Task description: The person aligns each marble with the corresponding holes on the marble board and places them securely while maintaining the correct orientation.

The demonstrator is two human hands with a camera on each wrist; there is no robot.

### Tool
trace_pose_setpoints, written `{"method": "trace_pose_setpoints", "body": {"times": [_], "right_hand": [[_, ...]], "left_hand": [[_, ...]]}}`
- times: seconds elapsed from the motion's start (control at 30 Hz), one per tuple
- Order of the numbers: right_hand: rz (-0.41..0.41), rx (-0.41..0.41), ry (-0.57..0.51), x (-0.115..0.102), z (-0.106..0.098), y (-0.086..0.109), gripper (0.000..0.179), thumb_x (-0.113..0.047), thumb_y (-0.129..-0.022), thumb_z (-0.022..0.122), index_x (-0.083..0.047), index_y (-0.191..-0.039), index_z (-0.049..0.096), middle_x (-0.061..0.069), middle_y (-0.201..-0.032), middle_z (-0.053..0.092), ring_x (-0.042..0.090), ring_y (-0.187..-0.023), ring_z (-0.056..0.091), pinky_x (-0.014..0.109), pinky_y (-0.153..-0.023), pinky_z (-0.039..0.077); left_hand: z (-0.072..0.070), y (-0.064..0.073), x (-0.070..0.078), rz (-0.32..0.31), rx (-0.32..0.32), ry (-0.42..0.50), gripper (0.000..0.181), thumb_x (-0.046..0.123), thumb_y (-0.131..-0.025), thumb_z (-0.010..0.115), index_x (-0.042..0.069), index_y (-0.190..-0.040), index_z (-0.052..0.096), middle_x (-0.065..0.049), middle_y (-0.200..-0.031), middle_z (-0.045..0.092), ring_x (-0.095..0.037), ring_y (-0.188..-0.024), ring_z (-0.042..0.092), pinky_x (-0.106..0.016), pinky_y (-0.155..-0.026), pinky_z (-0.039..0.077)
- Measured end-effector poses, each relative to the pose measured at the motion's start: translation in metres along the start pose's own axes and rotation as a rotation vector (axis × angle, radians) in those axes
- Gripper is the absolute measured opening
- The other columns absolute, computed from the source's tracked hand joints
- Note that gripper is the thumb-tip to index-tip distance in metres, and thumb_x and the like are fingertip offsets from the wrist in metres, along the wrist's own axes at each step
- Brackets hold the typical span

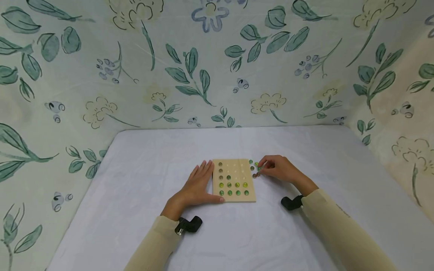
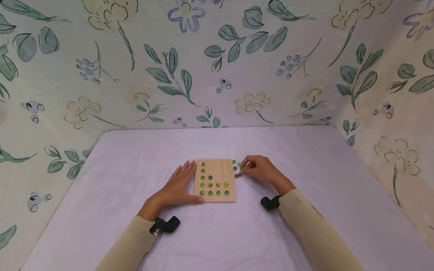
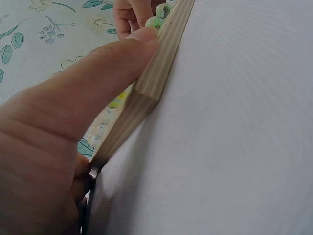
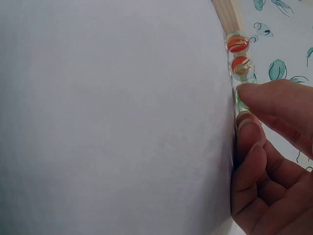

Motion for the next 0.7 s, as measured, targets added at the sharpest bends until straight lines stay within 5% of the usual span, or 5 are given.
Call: {"method": "trace_pose_setpoints", "body": {"times": [0.7], "right_hand": [[0.001,0.019,0.016,0.0038,0.0006,-0.0011,0.013,-0.012,-0.087,0.070,-0.012,-0.100,0.068,0.003,-0.083,0.061,0.020,-0.074,0.052,0.031,-0.065,0.046]], "left_hand": [[-0.0015,0.0006,0.0011,-0.003,-0.010,0.002,0.126,0.071,-0.068,0.070,0.006,-0.155,0.006,-0.006,-0.162,0.003,-0.019,-0.148,-0.004,-0.038,-0.118,-0.003]]}}
Point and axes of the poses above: each hand's wrist, its own y-axis away from the middle knuckle, its own z-axis out of the palm, x = y × z, the point moved 6 cm from there along -y, towards the middle knuckle
